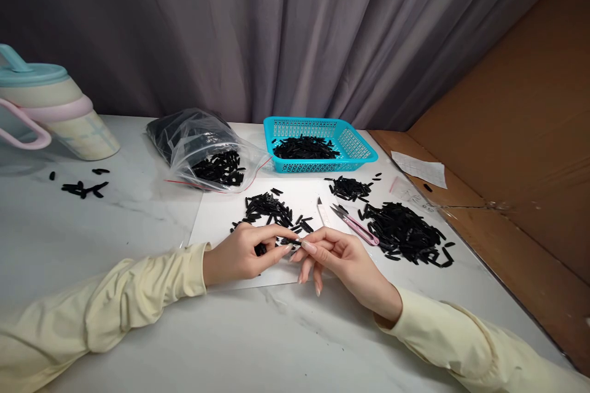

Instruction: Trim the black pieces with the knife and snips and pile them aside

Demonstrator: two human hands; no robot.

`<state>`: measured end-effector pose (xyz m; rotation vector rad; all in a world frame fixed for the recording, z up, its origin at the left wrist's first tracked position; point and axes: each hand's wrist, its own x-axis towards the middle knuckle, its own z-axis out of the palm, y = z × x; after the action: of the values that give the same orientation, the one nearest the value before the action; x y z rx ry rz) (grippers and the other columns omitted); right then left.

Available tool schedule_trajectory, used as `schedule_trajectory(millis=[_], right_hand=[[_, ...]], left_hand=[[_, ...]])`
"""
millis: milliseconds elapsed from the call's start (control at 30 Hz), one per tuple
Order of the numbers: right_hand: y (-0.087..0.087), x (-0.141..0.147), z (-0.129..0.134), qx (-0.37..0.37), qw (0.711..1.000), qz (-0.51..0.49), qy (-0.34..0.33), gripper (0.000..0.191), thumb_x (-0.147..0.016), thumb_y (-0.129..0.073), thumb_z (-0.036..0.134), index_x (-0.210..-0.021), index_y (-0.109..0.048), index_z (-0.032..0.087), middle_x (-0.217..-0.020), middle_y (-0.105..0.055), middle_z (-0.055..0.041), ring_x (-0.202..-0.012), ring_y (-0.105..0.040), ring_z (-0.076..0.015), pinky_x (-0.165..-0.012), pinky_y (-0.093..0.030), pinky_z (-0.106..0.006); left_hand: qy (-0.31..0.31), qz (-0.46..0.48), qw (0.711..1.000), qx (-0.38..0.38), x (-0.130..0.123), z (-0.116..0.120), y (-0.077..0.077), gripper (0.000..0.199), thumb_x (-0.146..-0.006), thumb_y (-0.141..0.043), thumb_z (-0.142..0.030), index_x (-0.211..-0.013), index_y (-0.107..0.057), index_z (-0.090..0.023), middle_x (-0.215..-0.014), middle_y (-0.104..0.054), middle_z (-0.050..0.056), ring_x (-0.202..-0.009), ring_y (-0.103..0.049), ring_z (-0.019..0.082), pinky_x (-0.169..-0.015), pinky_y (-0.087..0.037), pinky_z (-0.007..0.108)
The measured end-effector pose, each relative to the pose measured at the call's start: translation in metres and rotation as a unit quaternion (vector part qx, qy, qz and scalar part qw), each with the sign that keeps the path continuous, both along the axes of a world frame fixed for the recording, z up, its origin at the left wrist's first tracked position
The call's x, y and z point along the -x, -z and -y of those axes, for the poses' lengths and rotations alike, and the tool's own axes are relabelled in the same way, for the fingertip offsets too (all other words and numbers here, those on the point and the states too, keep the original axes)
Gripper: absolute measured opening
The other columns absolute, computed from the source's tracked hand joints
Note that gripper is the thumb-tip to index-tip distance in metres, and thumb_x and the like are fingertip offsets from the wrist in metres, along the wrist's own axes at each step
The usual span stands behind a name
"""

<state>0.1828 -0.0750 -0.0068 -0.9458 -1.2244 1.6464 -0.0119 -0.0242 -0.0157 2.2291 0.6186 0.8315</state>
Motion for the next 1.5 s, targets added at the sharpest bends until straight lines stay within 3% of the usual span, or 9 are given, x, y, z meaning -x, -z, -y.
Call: schedule_trajectory(millis=[433, 600, 667, 767, 800, 967, 1067, 1200, 1500], right_hand=[[0.002, -0.001, 0.001, -0.009, 1.0, 0.004, 0.0, 0.018, -0.083, -0.062, 0.03, -0.088, -0.057, 0.014, -0.084, -0.069, -0.0086, -0.06, -0.067, -0.014, -0.042, -0.051, -0.019], [-0.018, -0.016, -0.013, -0.134, 0.985, 0.097, 0.057, 0.015, -0.086, -0.058, 0.029, -0.091, -0.058, 0.015, -0.087, -0.069, -0.0095, -0.064, -0.068, -0.0163, -0.044, -0.052, -0.023], [-0.03, -0.029, -0.036, -0.236, 0.947, 0.188, 0.112, 0.014, -0.087, -0.055, 0.028, -0.093, -0.058, 0.016, -0.089, -0.068, -0.0095, -0.066, -0.068, -0.017, -0.045, -0.052, -0.024], [-0.044, -0.049, -0.086, -0.372, 0.802, 0.431, 0.181, 0.017, -0.09, -0.049, 0.028, -0.096, -0.059, 0.015, -0.078, -0.068, -0.0065, -0.066, -0.067, -0.0177, -0.054, -0.054, -0.028], [-0.047, -0.054, -0.103, -0.383, 0.778, 0.461, 0.187, 0.015, -0.089, -0.05, 0.024, -0.094, -0.061, 0.015, -0.076, -0.069, -0.0065, -0.067, -0.067, -0.0192, -0.06, -0.054, -0.031], [-0.058, -0.041, -0.142, -0.42, 0.727, 0.528, 0.131, 0.024, -0.08, -0.054, 0.008, -0.102, -0.064, 0.011, -0.094, -0.068, -0.0146, -0.091, -0.062, -0.0302, -0.083, -0.046, -0.046], [-0.063, -0.008, -0.114, -0.452, 0.721, 0.523, 0.049, 0.018, -0.081, -0.057, 0.01, -0.095, -0.066, 0.014, -0.095, -0.068, -0.0113, -0.092, -0.061, -0.0261, -0.082, -0.047, -0.038], [-0.058, 0.034, -0.068, -0.513, 0.731, 0.428, -0.142, 0.017, -0.086, -0.05, 0.01, -0.096, -0.065, 0.014, -0.088, -0.066, -0.0093, -0.083, -0.059, -0.0201, -0.074, -0.049, -0.031], [-0.037, 0.042, -0.071, -0.512, 0.753, 0.374, -0.176, 0.028, -0.081, -0.041, -0.001, -0.089, -0.063, 0.015, -0.09, -0.062, -0.01, -0.085, -0.056, -0.0199, -0.074, -0.05, -0.032]], left_hand=[[-0.009, -0.009, 1.0, 0.024, 0.0, 0.001, -0.003, 0.021, -0.085, -0.05, -0.018, -0.1, -0.063, -0.012, -0.047, -0.046, -0.007, -0.043, -0.037, 0.006, -0.047, -0.031, 0.017], [-0.032, 0.001, 0.979, 0.201, -0.001, -0.004, -0.009, 0.026, -0.087, -0.045, -0.028, -0.098, -0.061, -0.01, -0.042, -0.033, -0.009, -0.038, -0.026, 0.005, -0.039, -0.023, 0.017], [-0.037, 0.035, 0.95, 0.307, -0.001, -0.009, -0.011, 0.032, -0.088, -0.041, -0.033, -0.101, -0.059, -0.01, -0.041, -0.032, -0.009, -0.035, -0.026, 0.005, -0.036, -0.022, 0.017], [-0.038, 0.093, 0.91, 0.402, -0.001, -0.016, -0.012, 0.036, -0.088, -0.039, -0.036, -0.101, -0.059, -0.009, -0.04, -0.037, -0.008, -0.029, -0.027, 0.005, -0.031, -0.02, 0.016], [-0.041, 0.106, 0.901, 0.42, -0.001, -0.018, -0.012, 0.037, -0.088, -0.038, -0.037, -0.1, -0.059, -0.009, -0.039, -0.038, -0.007, -0.028, -0.026, 0.005, -0.03, -0.019, 0.016], [-0.058, 0.129, 0.874, 0.465, 0.0, -0.024, -0.016, 0.046, -0.09, -0.031, -0.041, -0.097, -0.061, -0.006, -0.037, -0.044, -0.004, -0.025, -0.027, 0.006, -0.027, -0.015, 0.016], [-0.051, 0.135, 0.867, 0.477, 0.0, -0.025, -0.016, 0.048, -0.091, -0.026, -0.041, -0.096, -0.06, -0.007, -0.037, -0.047, -0.003, -0.024, -0.027, 0.006, -0.027, -0.016, 0.017], [-0.046, 0.175, 0.857, 0.482, -0.001, -0.026, -0.011, 0.042, -0.091, -0.029, -0.041, -0.073, -0.054, -0.013, -0.038, -0.044, -0.003, -0.025, -0.028, 0.006, -0.027, -0.013, 0.017], [-0.038, 0.202, 0.861, 0.465, -0.003, -0.026, -0.007, 0.036, -0.089, -0.033, -0.042, -0.065, -0.043, -0.017, -0.041, -0.037, -0.006, -0.026, -0.029, 0.005, -0.026, -0.012, 0.017]])
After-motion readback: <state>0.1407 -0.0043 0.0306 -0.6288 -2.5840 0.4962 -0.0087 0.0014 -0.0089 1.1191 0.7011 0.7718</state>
